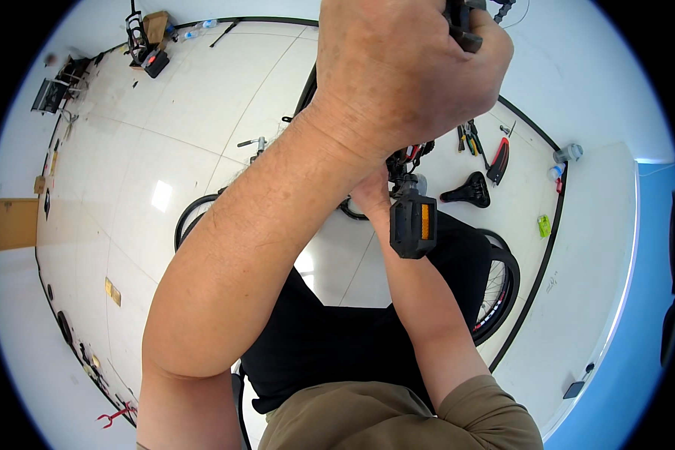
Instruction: The person adjusts the bicycle chain and crankset using a wrench and their hands. They rotate the crank arm and pedal to check chain alignment and tension while seated in a workshop.
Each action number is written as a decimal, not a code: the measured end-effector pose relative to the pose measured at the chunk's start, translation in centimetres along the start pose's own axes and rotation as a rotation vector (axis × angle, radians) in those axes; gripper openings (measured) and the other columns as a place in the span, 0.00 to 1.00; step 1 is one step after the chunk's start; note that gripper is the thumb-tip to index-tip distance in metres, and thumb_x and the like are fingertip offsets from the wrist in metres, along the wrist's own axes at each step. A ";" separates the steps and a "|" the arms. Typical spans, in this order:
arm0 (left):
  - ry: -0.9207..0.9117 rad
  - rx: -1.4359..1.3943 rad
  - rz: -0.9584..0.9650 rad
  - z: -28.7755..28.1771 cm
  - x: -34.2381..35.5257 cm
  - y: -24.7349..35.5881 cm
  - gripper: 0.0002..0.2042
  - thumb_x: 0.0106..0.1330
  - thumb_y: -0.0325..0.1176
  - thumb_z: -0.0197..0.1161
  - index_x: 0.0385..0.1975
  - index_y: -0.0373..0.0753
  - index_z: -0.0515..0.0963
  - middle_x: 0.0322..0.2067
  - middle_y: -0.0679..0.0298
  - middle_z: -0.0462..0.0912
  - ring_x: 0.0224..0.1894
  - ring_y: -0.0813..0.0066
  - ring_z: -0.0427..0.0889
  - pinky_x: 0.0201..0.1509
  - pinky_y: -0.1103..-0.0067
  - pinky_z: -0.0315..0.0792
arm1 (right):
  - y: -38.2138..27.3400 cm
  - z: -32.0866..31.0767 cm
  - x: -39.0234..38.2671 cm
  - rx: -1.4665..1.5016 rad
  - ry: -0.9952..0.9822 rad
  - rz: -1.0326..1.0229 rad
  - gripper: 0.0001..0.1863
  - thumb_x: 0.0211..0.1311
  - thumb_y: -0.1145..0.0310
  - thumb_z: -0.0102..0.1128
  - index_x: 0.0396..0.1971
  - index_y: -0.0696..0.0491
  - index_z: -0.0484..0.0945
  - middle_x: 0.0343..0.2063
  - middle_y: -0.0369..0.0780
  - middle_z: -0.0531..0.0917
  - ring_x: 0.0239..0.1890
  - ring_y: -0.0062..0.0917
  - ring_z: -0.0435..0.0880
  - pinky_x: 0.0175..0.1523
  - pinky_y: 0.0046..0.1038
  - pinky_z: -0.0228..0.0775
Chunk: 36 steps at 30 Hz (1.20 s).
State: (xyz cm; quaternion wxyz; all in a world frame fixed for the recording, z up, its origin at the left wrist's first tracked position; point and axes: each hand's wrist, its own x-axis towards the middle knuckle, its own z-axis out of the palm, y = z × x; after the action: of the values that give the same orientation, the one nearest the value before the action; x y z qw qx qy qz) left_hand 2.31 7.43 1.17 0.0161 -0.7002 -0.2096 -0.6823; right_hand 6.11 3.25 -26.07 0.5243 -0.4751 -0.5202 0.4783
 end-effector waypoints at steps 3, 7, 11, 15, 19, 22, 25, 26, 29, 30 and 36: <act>-0.058 0.024 -0.027 -0.6 0.3 0.7 0.12 0.54 0.15 0.58 0.37 0.36 0.70 0.20 0.68 0.68 0.16 0.84 0.66 0.18 0.82 0.64 | 0.3 -0.1 -0.4 -0.045 -0.026 -0.077 0.49 0.65 0.81 0.51 0.78 0.46 0.32 0.43 0.48 0.84 0.29 0.22 0.83 0.37 0.22 0.80; -0.029 -0.006 0.008 -0.3 0.2 0.2 0.13 0.54 0.15 0.58 0.38 0.36 0.70 0.19 0.69 0.68 0.16 0.85 0.66 0.17 0.82 0.63 | 1.4 -0.6 0.1 -0.080 -0.031 -0.154 0.49 0.65 0.80 0.52 0.78 0.45 0.32 0.45 0.49 0.84 0.29 0.22 0.84 0.35 0.22 0.79; -0.040 0.003 -0.022 -0.2 -0.2 0.1 0.13 0.54 0.15 0.58 0.38 0.35 0.69 0.19 0.69 0.68 0.16 0.84 0.66 0.17 0.83 0.64 | 1.9 -0.7 0.5 -0.021 0.008 -0.057 0.50 0.65 0.78 0.53 0.78 0.46 0.30 0.47 0.49 0.83 0.30 0.22 0.85 0.32 0.22 0.79; -0.007 0.000 0.047 -0.2 0.0 -0.2 0.13 0.53 0.15 0.58 0.37 0.35 0.70 0.20 0.68 0.68 0.16 0.84 0.67 0.16 0.83 0.64 | 1.0 -0.6 0.4 0.005 0.013 -0.015 0.51 0.65 0.77 0.55 0.78 0.49 0.29 0.49 0.50 0.82 0.31 0.22 0.85 0.32 0.22 0.78; 0.018 -0.008 0.083 0.0 -0.1 -0.4 0.13 0.53 0.15 0.58 0.38 0.35 0.70 0.20 0.67 0.68 0.16 0.83 0.67 0.16 0.83 0.63 | 0.4 -0.7 0.5 0.101 0.016 0.028 0.51 0.65 0.77 0.55 0.77 0.51 0.28 0.49 0.50 0.82 0.32 0.22 0.85 0.32 0.22 0.78; -0.024 0.041 0.058 -0.3 0.0 -0.2 0.13 0.53 0.15 0.58 0.38 0.34 0.70 0.20 0.67 0.68 0.16 0.84 0.66 0.16 0.83 0.63 | -0.4 -0.6 0.5 0.180 0.027 0.091 0.51 0.65 0.77 0.55 0.77 0.52 0.29 0.48 0.50 0.83 0.31 0.22 0.85 0.32 0.22 0.78; -0.030 0.035 0.022 -0.4 0.0 0.0 0.13 0.53 0.15 0.58 0.37 0.34 0.70 0.19 0.68 0.68 0.16 0.84 0.66 0.16 0.83 0.63 | -1.0 -0.7 0.1 0.102 0.022 0.044 0.47 0.65 0.77 0.55 0.77 0.54 0.35 0.47 0.50 0.83 0.31 0.21 0.84 0.33 0.21 0.78; -0.023 0.024 0.022 -0.4 -0.1 0.0 0.13 0.53 0.15 0.58 0.37 0.34 0.70 0.19 0.68 0.68 0.16 0.84 0.66 0.16 0.83 0.63 | -1.1 -0.6 -0.2 0.066 0.004 0.036 0.45 0.65 0.77 0.55 0.77 0.54 0.39 0.46 0.49 0.84 0.31 0.21 0.84 0.33 0.21 0.78; -0.008 -0.009 0.030 -0.1 -0.1 -0.2 0.12 0.54 0.16 0.58 0.37 0.34 0.70 0.19 0.68 0.69 0.16 0.84 0.67 0.16 0.83 0.64 | -0.3 -0.7 -1.7 -0.011 -0.057 0.063 0.37 0.67 0.78 0.54 0.74 0.57 0.51 0.45 0.47 0.84 0.31 0.21 0.84 0.36 0.21 0.78; -0.010 -0.019 0.022 -0.1 -0.2 -0.2 0.12 0.54 0.16 0.59 0.38 0.34 0.70 0.19 0.68 0.69 0.16 0.83 0.68 0.16 0.83 0.64 | 0.2 -0.7 -2.4 -0.033 -0.073 0.089 0.34 0.67 0.78 0.53 0.72 0.58 0.56 0.44 0.46 0.85 0.31 0.21 0.84 0.37 0.22 0.78; -0.029 -0.044 -0.056 -0.5 0.0 0.1 0.11 0.57 0.18 0.60 0.39 0.34 0.71 0.20 0.63 0.72 0.17 0.77 0.72 0.21 0.78 0.69 | 3.0 -1.8 -6.8 0.156 0.046 0.400 0.20 0.70 0.79 0.51 0.61 0.58 0.72 0.41 0.43 0.86 0.30 0.20 0.85 0.34 0.21 0.75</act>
State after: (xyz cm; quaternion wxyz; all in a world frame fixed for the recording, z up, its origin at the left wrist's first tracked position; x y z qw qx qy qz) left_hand 1.89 7.20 1.20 -0.0212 -0.7039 -0.2144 -0.6768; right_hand 7.86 -3.24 -29.71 0.4657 -0.5377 -0.3648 0.6008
